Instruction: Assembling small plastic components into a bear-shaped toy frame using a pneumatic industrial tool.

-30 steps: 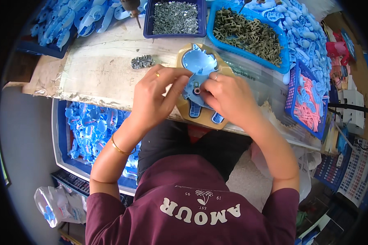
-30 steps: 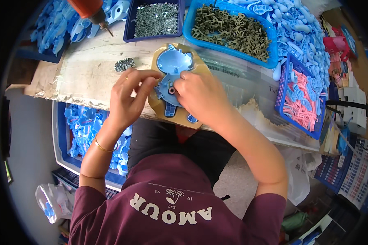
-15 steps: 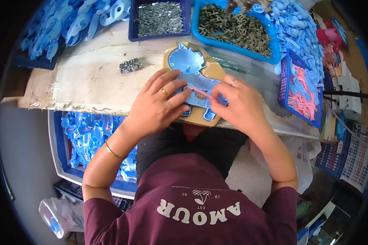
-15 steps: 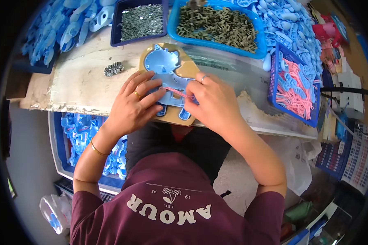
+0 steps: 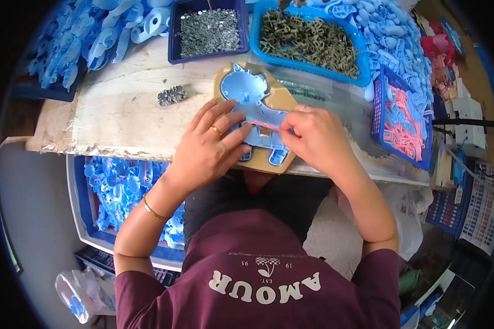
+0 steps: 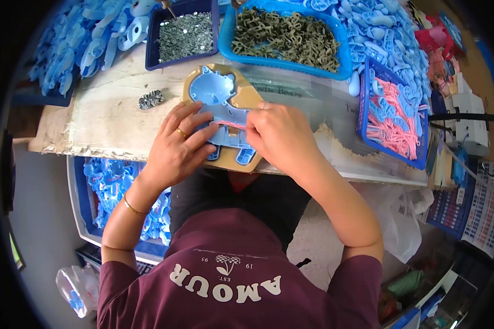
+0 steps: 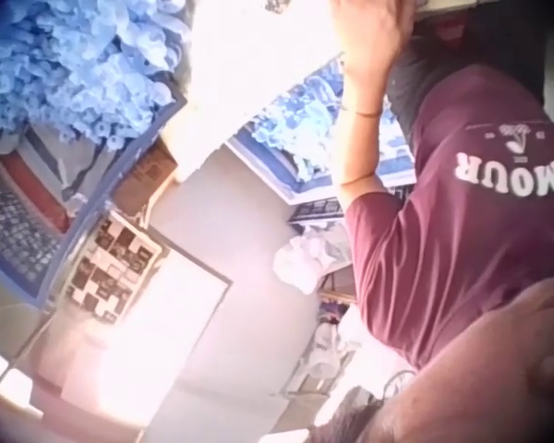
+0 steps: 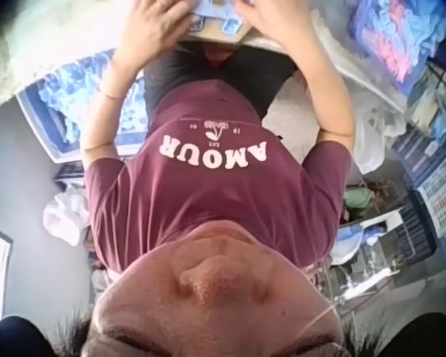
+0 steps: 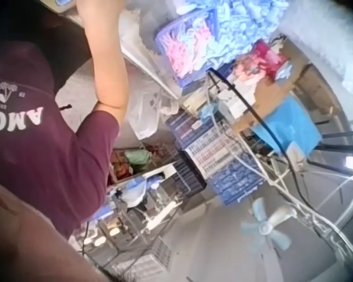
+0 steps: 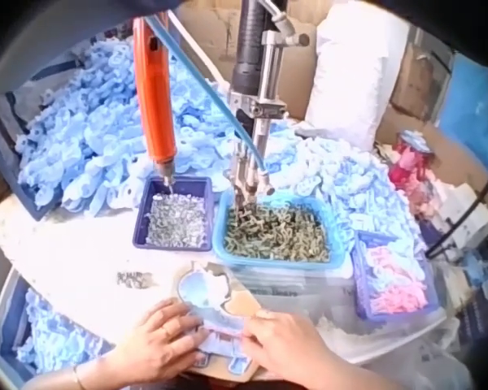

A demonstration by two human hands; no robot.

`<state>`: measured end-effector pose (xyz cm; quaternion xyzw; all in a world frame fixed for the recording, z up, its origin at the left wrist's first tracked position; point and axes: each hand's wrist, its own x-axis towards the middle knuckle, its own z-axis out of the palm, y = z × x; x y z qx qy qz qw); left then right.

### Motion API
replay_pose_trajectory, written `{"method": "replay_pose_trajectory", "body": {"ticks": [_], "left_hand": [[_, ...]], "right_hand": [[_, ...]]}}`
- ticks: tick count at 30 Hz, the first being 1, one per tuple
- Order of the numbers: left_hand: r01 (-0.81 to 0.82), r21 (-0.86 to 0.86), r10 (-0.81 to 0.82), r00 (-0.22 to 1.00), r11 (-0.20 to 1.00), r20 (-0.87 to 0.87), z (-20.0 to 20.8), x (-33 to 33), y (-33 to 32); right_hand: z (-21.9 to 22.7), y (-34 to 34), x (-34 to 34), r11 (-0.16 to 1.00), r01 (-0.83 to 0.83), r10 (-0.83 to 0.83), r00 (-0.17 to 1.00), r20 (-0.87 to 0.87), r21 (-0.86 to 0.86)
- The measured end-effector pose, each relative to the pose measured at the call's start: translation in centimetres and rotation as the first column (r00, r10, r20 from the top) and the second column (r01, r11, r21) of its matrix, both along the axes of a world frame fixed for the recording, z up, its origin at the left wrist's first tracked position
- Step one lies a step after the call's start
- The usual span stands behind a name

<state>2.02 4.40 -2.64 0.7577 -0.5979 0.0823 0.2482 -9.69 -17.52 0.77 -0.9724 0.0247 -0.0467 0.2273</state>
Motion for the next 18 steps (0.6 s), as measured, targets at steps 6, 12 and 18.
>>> {"method": "replay_pose_trajectory", "body": {"ticks": [6,12,18], "left_hand": [[0.018,-0.055,-0.024,0.992,0.998,-0.121,0.3,0.3,0.2],[-0.253,-0.248,0.259,0.966,0.935,-0.007,1.3,4.9,-0.4],[-0.351,-0.149,0.370,0.920,0.925,0.127,2.0,13.4,-1.6]], "right_hand": [[4.5,1.4,5.2,0.987,-0.069,0.008,0.926,0.377,0.149],[16.3,7.4,14.2,0.669,-0.309,0.080,0.934,0.348,0.676],[16.1,5.0,14.7,0.697,-0.199,0.051,0.972,0.230,0.689]]}}
